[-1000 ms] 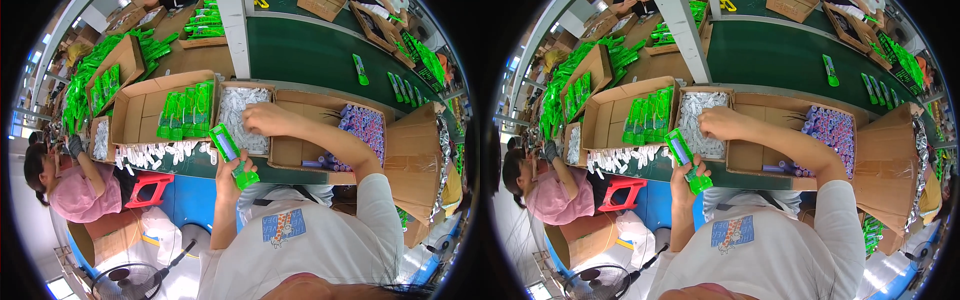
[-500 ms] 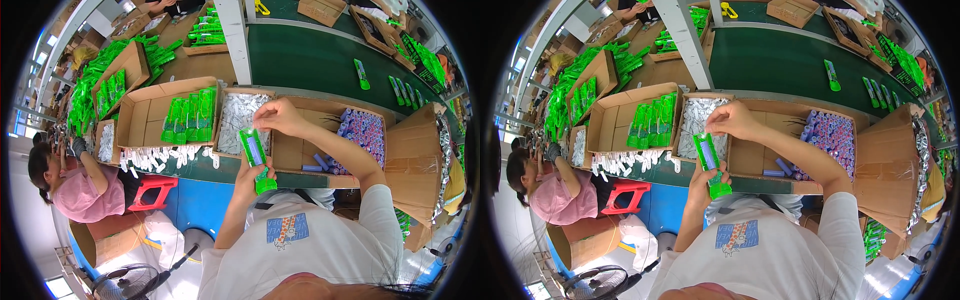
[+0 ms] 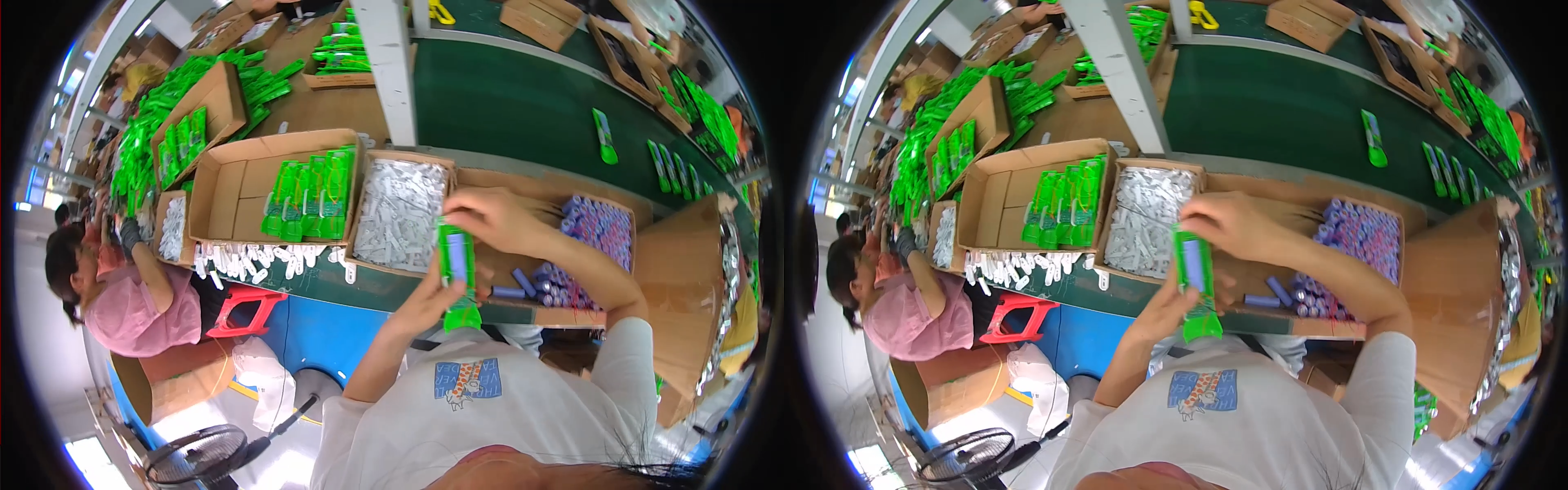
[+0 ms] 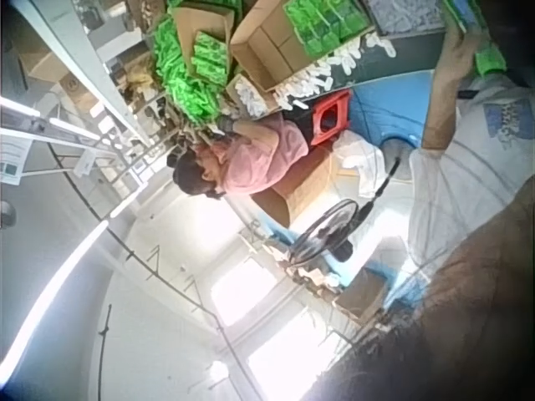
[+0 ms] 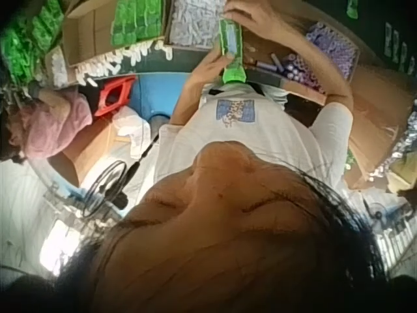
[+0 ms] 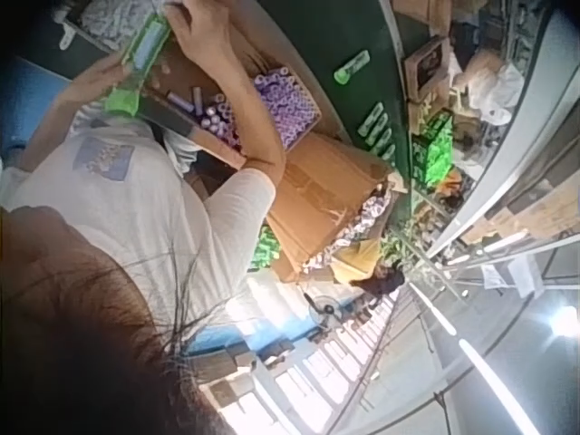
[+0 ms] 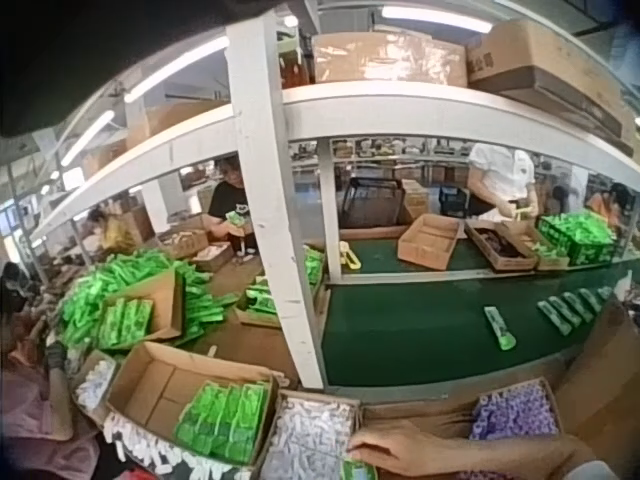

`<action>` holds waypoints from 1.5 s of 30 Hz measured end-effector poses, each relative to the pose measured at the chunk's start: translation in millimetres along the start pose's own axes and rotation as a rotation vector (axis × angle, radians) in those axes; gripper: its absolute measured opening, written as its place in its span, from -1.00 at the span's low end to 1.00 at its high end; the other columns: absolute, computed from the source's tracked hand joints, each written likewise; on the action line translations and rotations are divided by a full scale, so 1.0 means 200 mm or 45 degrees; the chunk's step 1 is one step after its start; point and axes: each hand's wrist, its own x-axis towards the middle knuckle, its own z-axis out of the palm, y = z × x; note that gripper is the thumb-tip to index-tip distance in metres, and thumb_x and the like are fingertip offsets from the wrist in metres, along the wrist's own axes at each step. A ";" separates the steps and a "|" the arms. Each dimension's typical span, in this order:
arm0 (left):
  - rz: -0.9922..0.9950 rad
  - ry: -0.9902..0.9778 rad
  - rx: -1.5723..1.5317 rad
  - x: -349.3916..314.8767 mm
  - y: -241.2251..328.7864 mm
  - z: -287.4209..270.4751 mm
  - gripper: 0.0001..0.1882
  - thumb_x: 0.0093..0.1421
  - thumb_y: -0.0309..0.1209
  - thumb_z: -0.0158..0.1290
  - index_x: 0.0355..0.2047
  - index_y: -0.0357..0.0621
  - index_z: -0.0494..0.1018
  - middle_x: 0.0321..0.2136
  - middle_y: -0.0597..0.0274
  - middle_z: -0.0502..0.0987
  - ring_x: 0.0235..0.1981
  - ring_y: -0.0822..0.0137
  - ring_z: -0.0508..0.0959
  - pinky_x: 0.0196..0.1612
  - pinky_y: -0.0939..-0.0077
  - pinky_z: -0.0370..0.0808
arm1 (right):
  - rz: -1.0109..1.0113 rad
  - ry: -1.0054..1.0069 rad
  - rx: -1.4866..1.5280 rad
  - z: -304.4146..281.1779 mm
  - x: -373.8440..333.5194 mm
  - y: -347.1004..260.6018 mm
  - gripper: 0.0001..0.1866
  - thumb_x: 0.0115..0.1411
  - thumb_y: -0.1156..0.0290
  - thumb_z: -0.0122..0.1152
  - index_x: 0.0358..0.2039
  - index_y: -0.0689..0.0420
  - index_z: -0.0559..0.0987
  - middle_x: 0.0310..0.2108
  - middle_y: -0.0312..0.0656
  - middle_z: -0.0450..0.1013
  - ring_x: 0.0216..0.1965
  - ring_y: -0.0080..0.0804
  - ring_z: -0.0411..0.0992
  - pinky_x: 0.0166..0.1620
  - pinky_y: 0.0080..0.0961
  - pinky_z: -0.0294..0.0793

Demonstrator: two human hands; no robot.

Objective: Insert batteries into handheld fan housings and place the assembled units onto a conveyor belt.

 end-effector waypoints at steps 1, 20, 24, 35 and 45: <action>0.083 -0.099 0.169 0.02 0.06 -0.06 -0.37 0.36 -0.26 -0.11 0.31 -0.12 -0.13 -0.10 0.06 0.39 -0.29 0.33 0.48 -0.22 0.46 0.47 | -0.001 0.062 -0.095 -0.09 0.01 0.03 -0.86 0.21 0.46 0.17 -0.23 0.18 0.56 -0.33 -0.20 0.52 -0.25 -0.41 0.49 -0.14 -0.47 0.47; -0.057 0.583 -0.103 0.12 0.29 -0.16 -0.53 0.21 -0.49 0.01 0.12 -0.16 0.20 -0.07 0.10 0.41 -0.15 0.26 0.50 -0.17 0.40 0.51 | -1.135 0.181 -0.712 -0.09 0.10 0.06 -0.68 0.02 0.52 0.19 -0.16 0.07 0.56 -0.05 -0.23 0.45 -0.03 -0.21 0.40 0.05 -0.29 0.40; -0.061 0.409 -0.347 0.09 0.16 -0.10 -0.49 0.20 -0.58 -0.09 0.15 -0.12 0.07 -0.15 0.13 0.40 -0.22 0.29 0.51 -0.24 0.40 0.55 | -0.787 -0.161 0.087 0.05 -0.06 0.04 -0.79 0.07 0.59 0.19 -0.25 0.10 0.55 -0.16 -0.25 0.49 -0.11 -0.39 0.42 -0.05 -0.43 0.45; 0.303 0.452 0.535 -0.03 0.03 0.08 -0.46 0.23 -0.59 -0.24 0.22 -0.19 -0.06 -0.16 0.14 0.29 -0.30 0.43 0.38 -0.23 0.54 0.40 | 0.133 0.153 0.131 0.15 -0.17 -0.24 -0.88 0.09 0.41 0.32 -0.42 0.18 0.59 -0.54 -0.32 0.45 -0.59 -0.64 0.39 -0.54 -0.66 0.31; 0.117 0.381 0.009 -0.02 -0.04 0.02 -0.60 0.25 -0.57 -0.26 0.10 -0.06 0.06 -0.27 0.10 0.35 -0.51 0.34 0.40 -0.38 0.33 0.47 | 0.313 -0.415 -0.965 -0.07 -0.44 0.13 -0.67 -0.03 0.08 0.27 -0.59 0.13 0.60 -0.64 -0.08 0.48 -0.55 -0.06 0.48 -0.48 -0.23 0.43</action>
